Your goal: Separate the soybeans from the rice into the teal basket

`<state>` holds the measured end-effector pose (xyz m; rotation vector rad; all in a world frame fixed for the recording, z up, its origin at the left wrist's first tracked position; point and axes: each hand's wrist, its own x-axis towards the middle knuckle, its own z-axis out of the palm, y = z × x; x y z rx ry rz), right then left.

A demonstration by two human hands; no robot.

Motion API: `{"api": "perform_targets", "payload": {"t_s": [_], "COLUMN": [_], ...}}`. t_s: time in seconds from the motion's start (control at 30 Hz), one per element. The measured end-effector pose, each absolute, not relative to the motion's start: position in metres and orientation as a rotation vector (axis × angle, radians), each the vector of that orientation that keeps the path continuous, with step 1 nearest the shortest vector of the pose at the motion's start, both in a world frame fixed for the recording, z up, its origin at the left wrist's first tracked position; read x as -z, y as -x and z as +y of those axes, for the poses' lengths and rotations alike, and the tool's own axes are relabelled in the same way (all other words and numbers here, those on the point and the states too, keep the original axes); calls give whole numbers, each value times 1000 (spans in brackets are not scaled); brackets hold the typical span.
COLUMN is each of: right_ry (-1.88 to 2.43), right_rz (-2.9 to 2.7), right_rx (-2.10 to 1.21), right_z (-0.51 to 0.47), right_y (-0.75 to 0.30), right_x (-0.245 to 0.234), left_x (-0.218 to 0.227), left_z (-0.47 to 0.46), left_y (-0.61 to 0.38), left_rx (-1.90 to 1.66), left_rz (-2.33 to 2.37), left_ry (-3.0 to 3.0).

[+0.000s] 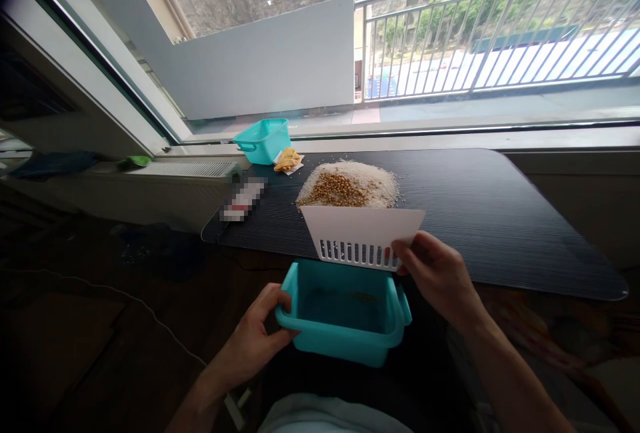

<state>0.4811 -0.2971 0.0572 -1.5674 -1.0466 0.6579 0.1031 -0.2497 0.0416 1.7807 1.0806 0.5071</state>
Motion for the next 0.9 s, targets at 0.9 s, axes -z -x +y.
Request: {"api": "perform_targets", "payload": {"t_s": [0.9], "right_ry": [1608], "right_rz": [-798], "right_rx": [-562], "right_z": [-285], "right_y": [-478], "right_x": [-25], "left_x": [-38], "left_z": [-249], "left_y": [-102], "left_rx": [-528], "left_rz": [1086], "left_ry": [-1807]}}
